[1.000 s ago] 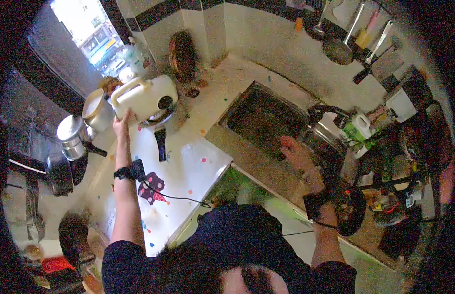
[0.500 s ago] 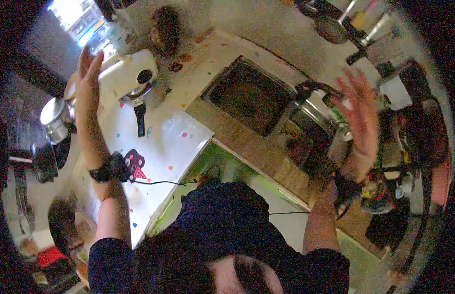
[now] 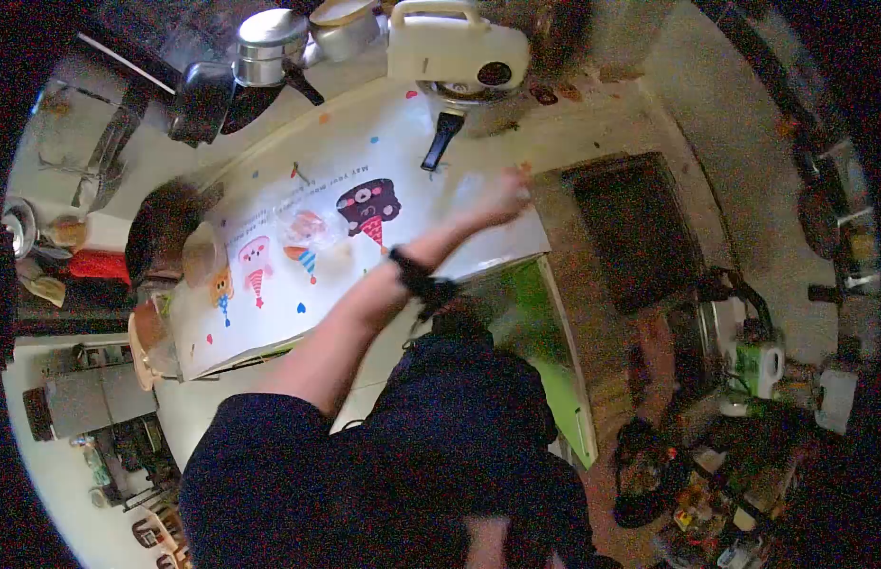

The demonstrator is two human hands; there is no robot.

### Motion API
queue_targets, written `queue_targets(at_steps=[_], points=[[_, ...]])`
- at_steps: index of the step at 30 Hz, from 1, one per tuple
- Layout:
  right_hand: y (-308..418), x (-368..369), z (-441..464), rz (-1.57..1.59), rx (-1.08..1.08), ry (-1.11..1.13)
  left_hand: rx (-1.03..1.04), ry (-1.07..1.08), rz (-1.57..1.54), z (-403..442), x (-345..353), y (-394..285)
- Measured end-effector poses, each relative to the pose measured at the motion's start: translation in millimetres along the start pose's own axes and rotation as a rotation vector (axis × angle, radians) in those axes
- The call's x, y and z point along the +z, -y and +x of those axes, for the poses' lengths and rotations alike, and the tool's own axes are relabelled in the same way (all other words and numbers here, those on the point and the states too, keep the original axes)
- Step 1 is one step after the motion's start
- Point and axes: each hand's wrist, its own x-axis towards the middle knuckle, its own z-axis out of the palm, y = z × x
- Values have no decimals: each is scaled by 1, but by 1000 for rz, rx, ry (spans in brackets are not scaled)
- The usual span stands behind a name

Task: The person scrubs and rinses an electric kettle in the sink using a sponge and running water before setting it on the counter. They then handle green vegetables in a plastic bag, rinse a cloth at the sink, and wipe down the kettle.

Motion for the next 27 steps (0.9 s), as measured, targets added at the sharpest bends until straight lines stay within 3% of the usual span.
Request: queue_targets(at_steps=[1,2,3,4,5,6,8,9,11,13,14,16,17,19,20,22,25,26,27], points=[[-4,1,-3,-25,-29,-19,-94,-231,-315,-20,-42,14],[2,2,-6,-17,-41,-20,-144,-311,-132,-41,-56,66],[6,-1,-14,352,96,83,-359,-247,-122,-62,-115,70],[10,-2,-21,716,236,193,-234,-600,108,-95,-115,128],[-2,4,-23,716,229,201,-377,-538,275,-128,-151,144],[-33,16,-19,608,268,135,-682,-351,386,-156,-177,165],[-44,26,-6,499,291,67,-899,-368,819,-210,-186,190],[-37,32,0,536,264,40,-904,-380,823,-232,-184,195],[-1,46,12,578,229,19,-1004,-65,629,-263,-186,204],[79,50,36,509,128,60,-889,391,545,-261,-195,212],[91,61,55,511,115,63,-897,380,548,-261,-190,217],[115,83,87,278,-44,263,-952,36,471,-263,-175,227],[139,85,93,273,-51,262,-955,29,469,-261,-183,241],[190,90,96,391,-123,363,-1067,-88,28,-242,-203,278],[217,87,92,383,-130,358,-1064,-97,21,-229,-215,288],[255,83,83,365,-91,343,-1092,-525,183,-198,-245,301],[234,97,74,251,-44,348,-1052,-428,290,-177,-251,360],[243,94,64,215,40,389,-952,-370,699,-199,-175,492],[219,104,56,307,80,412,-1022,-353,585,-190,-181,462]])
